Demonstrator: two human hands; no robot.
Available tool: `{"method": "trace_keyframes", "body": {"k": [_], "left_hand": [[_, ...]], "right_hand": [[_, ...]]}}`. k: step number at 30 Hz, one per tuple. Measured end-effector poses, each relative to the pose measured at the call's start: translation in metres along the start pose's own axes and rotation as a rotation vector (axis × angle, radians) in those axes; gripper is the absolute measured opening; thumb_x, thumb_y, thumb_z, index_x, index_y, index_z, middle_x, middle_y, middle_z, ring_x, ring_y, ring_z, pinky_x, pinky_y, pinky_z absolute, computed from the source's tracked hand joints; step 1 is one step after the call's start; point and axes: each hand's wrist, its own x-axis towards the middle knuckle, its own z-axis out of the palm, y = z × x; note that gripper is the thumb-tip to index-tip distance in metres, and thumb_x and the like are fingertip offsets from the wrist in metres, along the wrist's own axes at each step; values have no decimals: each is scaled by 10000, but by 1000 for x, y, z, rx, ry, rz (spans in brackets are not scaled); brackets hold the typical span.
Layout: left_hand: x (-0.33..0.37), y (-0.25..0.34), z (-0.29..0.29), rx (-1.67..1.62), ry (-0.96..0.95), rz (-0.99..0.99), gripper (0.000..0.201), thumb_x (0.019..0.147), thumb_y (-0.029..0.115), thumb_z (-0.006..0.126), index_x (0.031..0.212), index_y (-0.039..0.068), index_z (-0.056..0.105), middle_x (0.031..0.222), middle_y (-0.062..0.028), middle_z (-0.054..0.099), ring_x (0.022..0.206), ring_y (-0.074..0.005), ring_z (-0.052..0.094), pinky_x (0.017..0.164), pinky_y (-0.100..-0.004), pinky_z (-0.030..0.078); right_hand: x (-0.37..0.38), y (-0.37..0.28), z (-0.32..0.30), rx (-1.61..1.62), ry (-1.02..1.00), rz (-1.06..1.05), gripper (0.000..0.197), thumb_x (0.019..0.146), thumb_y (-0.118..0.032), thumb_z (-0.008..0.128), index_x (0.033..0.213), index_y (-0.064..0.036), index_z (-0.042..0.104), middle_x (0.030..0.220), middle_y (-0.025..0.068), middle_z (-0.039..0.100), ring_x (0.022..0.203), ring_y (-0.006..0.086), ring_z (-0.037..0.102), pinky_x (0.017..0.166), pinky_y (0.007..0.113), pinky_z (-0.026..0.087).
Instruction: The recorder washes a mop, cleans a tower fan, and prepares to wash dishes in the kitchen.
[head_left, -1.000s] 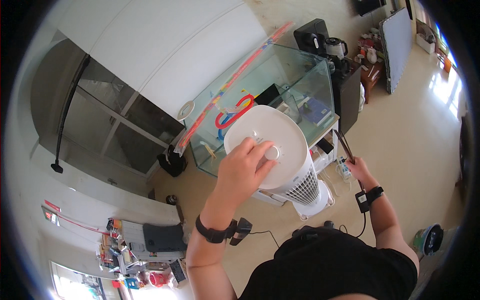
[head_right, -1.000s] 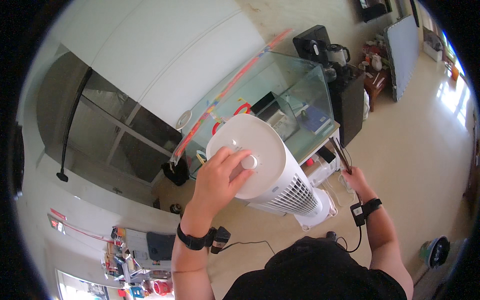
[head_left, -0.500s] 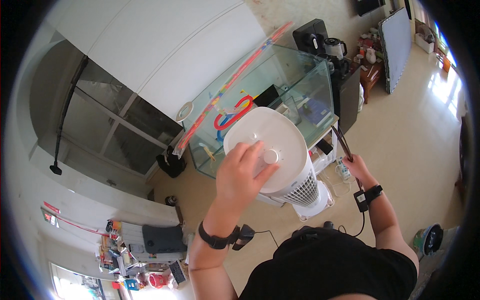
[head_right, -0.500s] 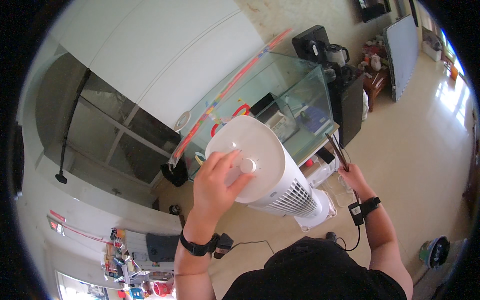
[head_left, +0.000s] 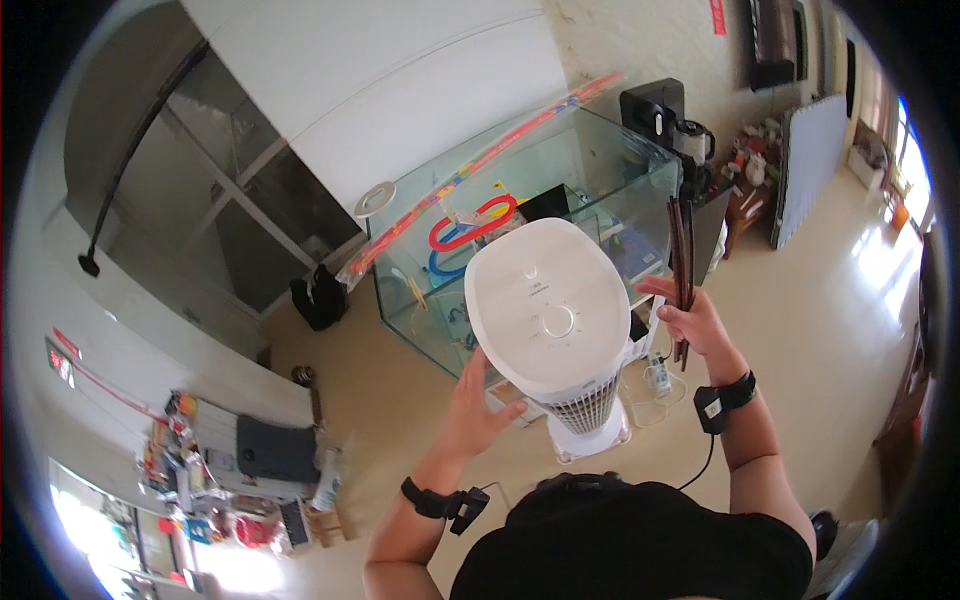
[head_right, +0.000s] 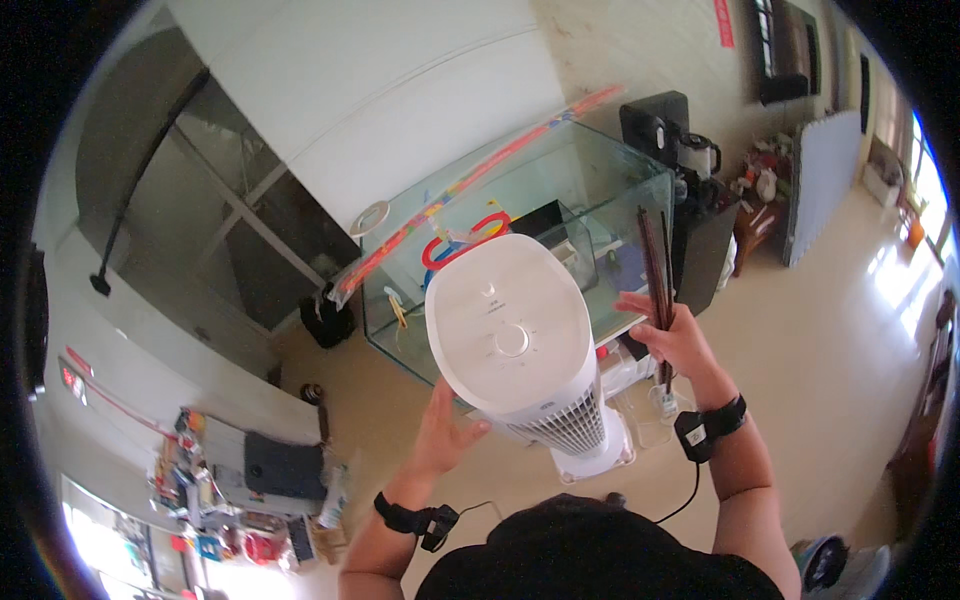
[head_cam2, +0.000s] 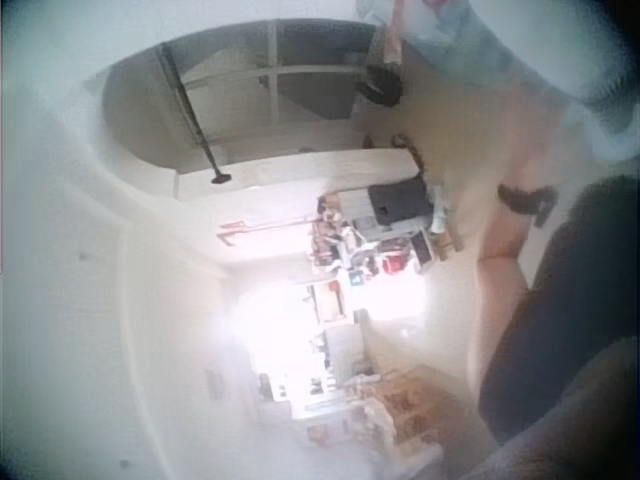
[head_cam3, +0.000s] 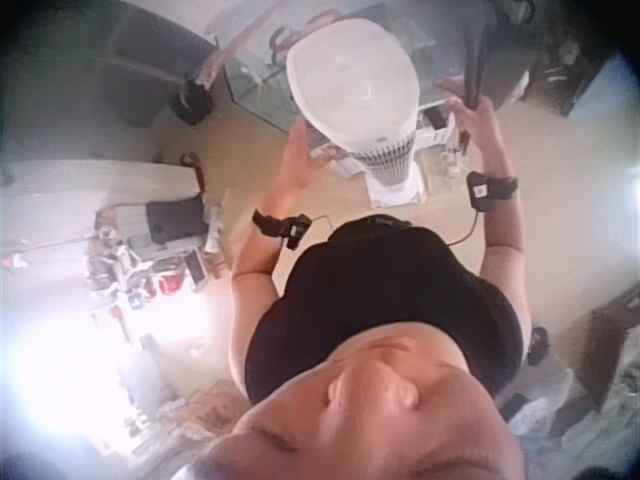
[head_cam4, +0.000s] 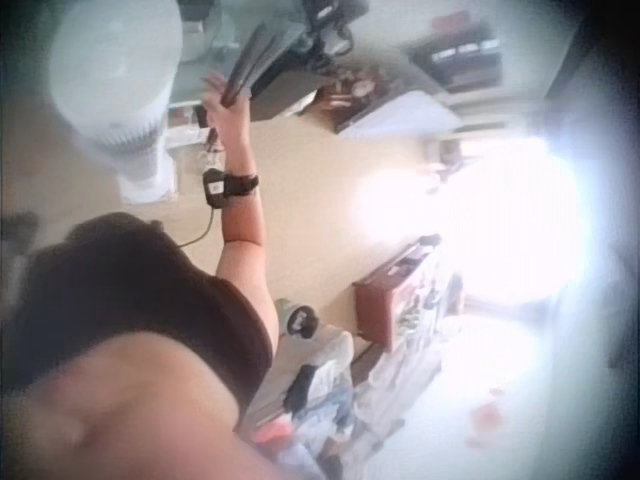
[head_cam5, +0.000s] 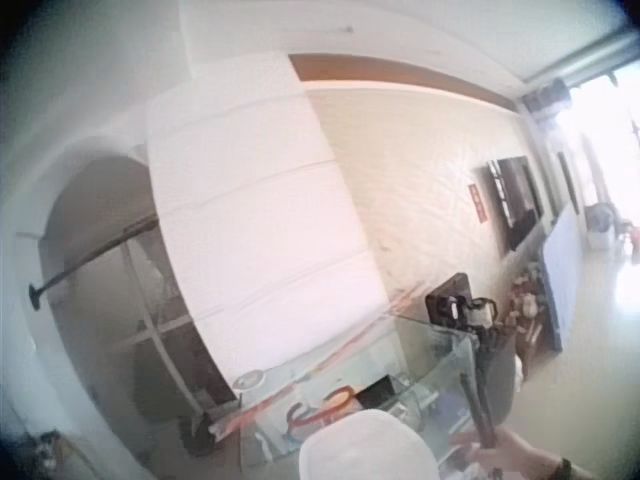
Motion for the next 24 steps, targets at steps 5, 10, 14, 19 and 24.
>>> {"method": "trace_keyframes", "body": {"k": [5,10,14,19,24], "left_hand": [[6,-31,21,-379,38,42,599,854,292,434,1284,-43,187,1314,-180,262,1224,-288,245,990,-348,201],[18,-22,26,-542,125,-40,476,911,257,269,1281,-36,208,1314,-156,271,1216,-242,256,989,-322,191],[25,-26,40,-715,176,-120,438,925,247,194,1256,-31,265,1260,-139,343,1166,-214,315,969,-305,224],[25,-34,53,-703,204,-227,461,926,294,166,1227,-27,306,1200,-132,405,1110,-208,376,938,-293,270],[24,-41,63,-780,233,-234,502,923,338,140,1217,-28,316,1165,-131,441,1064,-205,429,903,-289,320]], "right_hand": [[19,-3,25,-10,-15,-103,341,798,-161,563,1105,-21,511,857,14,599,425,4,332,374,161,258],[36,22,38,-187,279,-53,217,841,-191,511,955,-29,600,498,-94,385,403,4,320,370,176,232],[44,49,42,-205,366,-148,200,829,-182,531,874,-3,609,622,-60,504,547,9,418,472,179,328],[43,56,55,-192,389,-135,179,825,-149,529,825,22,585,677,-27,555,620,41,478,549,211,396],[40,42,69,-85,398,-159,176,828,-142,523,821,25,579,666,-19,551,611,29,476,535,199,392]]}}
